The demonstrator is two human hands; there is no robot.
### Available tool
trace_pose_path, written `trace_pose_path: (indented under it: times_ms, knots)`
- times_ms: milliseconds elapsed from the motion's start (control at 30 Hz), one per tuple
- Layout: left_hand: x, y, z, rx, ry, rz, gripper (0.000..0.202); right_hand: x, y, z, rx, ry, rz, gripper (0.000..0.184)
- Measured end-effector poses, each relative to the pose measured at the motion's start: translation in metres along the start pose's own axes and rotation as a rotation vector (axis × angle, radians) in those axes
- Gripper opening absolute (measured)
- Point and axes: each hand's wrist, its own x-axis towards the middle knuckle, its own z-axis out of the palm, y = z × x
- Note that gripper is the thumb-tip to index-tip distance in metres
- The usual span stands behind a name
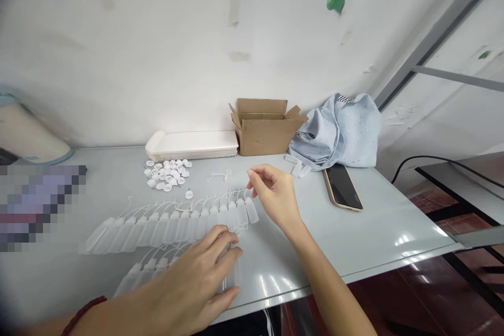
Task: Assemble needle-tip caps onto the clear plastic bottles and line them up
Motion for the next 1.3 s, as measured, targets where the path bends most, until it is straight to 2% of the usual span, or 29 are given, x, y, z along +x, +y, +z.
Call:
trace_pose_path:
  times_ms: [200, 333, 367, 433, 533, 633, 700, 767, 900, 1033, 1133, 1300]
  knots:
    - [-0.002, 0.003, -0.003, 0.045, -0.024, 0.009, 0.022, 0.002, 0.002, 0.000, 0.001, 0.001, 0.005, 0.022]
    - [0.001, -0.006, -0.019, 0.009, 0.007, 0.012, 0.024, 0.006, 0.007, -0.003, -0.025, 0.014, 0.002, 0.021]
    - [0.002, -0.013, -0.025, 0.006, 0.037, 0.021, 0.021, 0.007, 0.007, -0.004, -0.033, 0.022, -0.001, 0.021]
    - [0.002, -0.035, -0.037, -0.009, 0.055, -0.044, 0.016, 0.009, 0.009, -0.005, -0.052, 0.038, -0.007, 0.021]
    - [-0.004, -0.078, -0.053, -0.012, 0.111, -0.156, 0.020, 0.011, 0.010, -0.008, -0.076, 0.054, -0.002, 0.021]
    - [-0.014, -0.114, -0.059, 0.000, 0.088, -0.224, 0.019, 0.014, 0.012, -0.012, -0.124, 0.058, 0.004, 0.021]
    - [-0.019, -0.127, -0.057, -0.016, 0.060, -0.217, 0.022, 0.018, 0.015, -0.017, -0.182, 0.072, 0.007, 0.021]
    - [-0.020, -0.131, -0.053, -0.031, 0.031, -0.197, 0.027, 0.023, 0.019, -0.023, -0.294, 0.091, 0.017, 0.022]
    - [-0.011, -0.127, -0.050, -0.066, -0.087, -0.224, 0.034, 0.037, 0.033, -0.042, -0.667, 0.118, 0.072, 0.020]
    - [-0.002, -0.125, -0.054, -0.101, -0.230, -0.292, 0.032, 0.047, 0.050, -0.071, -0.813, 0.138, 0.157, 0.018]
    - [0.000, -0.126, -0.055, -0.103, -0.270, -0.297, 0.030, 0.050, 0.060, -0.088, -0.912, 0.196, 0.236, 0.024]
    - [0.000, -0.130, -0.053, -0.098, -0.289, -0.278, 0.028, 0.053, 0.071, -0.094, -1.008, 0.189, 0.333, 0.028]
